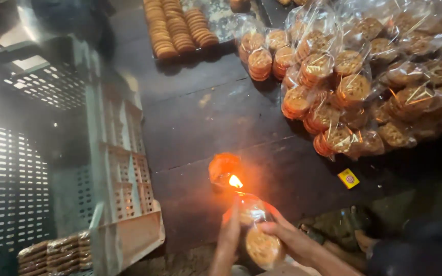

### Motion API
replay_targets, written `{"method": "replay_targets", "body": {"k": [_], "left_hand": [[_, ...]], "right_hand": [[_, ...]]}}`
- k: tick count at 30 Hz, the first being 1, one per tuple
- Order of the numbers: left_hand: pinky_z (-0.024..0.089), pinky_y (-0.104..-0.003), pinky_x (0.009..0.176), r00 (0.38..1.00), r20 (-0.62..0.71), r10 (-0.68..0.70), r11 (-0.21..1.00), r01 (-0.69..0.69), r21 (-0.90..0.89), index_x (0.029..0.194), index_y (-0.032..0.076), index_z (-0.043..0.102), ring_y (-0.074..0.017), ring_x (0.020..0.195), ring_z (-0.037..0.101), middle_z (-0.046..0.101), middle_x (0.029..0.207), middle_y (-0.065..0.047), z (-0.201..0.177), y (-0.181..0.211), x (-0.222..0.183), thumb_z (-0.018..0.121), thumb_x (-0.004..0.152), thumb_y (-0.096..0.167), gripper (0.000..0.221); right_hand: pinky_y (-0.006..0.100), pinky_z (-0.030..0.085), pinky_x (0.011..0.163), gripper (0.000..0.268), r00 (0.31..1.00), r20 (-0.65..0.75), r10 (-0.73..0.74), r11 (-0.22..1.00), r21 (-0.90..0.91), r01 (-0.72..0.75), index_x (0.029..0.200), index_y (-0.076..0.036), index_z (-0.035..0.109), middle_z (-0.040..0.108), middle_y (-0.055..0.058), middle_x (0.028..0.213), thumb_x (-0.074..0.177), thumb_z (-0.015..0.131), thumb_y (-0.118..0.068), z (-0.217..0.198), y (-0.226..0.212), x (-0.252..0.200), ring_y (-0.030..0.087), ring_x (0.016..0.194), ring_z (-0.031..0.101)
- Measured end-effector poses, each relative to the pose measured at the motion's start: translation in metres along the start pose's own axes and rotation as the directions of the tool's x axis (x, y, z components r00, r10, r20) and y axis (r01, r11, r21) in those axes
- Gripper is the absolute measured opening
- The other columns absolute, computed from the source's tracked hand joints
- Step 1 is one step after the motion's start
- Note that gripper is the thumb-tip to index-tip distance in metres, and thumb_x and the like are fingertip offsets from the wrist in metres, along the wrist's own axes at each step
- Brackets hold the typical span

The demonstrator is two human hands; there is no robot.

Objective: Using an oil lamp to heat-seal plastic bags filled with cookies in a bakery production area.

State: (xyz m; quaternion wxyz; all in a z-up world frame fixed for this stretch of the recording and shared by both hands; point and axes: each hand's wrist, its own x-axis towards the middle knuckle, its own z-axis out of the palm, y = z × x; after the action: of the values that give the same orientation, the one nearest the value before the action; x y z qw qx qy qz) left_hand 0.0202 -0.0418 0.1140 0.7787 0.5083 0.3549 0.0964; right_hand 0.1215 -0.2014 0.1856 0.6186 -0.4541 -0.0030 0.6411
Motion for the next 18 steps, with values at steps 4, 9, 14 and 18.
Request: {"method": "replay_targets", "body": {"k": [4, 9, 14, 18], "left_hand": [[0.044, -0.037, 0.101, 0.958, -0.287, -0.027, 0.968, 0.096, 0.232, 0.133, -0.004, 0.061, -0.0279, 0.122, 0.057, 0.063, 0.131, -0.018, -0.003, -0.001, -0.006, 0.041, 0.104, 0.045, 0.059], [0.028, -0.043, 0.117, 0.935, -0.097, 0.342, 0.764, -0.216, 0.608, 0.143, -0.002, 0.054, -0.0373, 0.148, 0.038, 0.051, 0.152, -0.023, 0.029, 0.074, -0.059, 0.047, 0.101, 0.040, 0.060], [0.018, -0.055, 0.118, 0.945, 0.158, 0.288, 0.608, -0.308, 0.732, 0.143, -0.002, 0.053, -0.0433, 0.150, 0.031, 0.046, 0.154, -0.027, 0.028, 0.117, -0.063, 0.053, 0.101, 0.038, 0.058], [0.025, -0.054, 0.120, 0.859, 0.223, 0.461, 0.558, -0.476, 0.680, 0.143, -0.006, 0.047, -0.0422, 0.147, 0.035, 0.046, 0.149, -0.030, -0.001, 0.178, -0.090, 0.064, 0.097, 0.040, 0.067]], "right_hand": [[0.039, 0.053, 0.103, 0.067, 0.982, -0.102, 0.162, 0.983, 0.102, -0.152, 0.151, -0.021, 0.044, 0.063, 0.003, 0.140, 0.089, 0.060, -0.041, 0.016, -0.026, 0.021, 0.019, 0.124, 0.063], [0.043, 0.053, 0.099, 0.068, 0.972, -0.047, 0.231, 0.940, 0.270, -0.211, 0.147, -0.006, 0.049, 0.064, 0.012, 0.135, 0.093, 0.057, -0.048, 0.003, -0.017, 0.022, 0.025, 0.118, 0.065], [0.041, 0.044, 0.107, 0.069, 0.996, 0.079, 0.037, 0.982, 0.182, -0.051, 0.149, -0.003, 0.046, 0.055, 0.012, 0.144, 0.095, 0.061, -0.043, 0.033, -0.051, -0.022, 0.023, 0.126, 0.057], [0.043, 0.046, 0.109, 0.094, 0.995, 0.094, -0.044, 0.825, -0.559, 0.089, 0.154, -0.021, 0.025, 0.053, 0.016, 0.143, 0.080, 0.081, -0.026, 0.013, -0.043, 0.009, 0.028, 0.132, 0.057]]}}
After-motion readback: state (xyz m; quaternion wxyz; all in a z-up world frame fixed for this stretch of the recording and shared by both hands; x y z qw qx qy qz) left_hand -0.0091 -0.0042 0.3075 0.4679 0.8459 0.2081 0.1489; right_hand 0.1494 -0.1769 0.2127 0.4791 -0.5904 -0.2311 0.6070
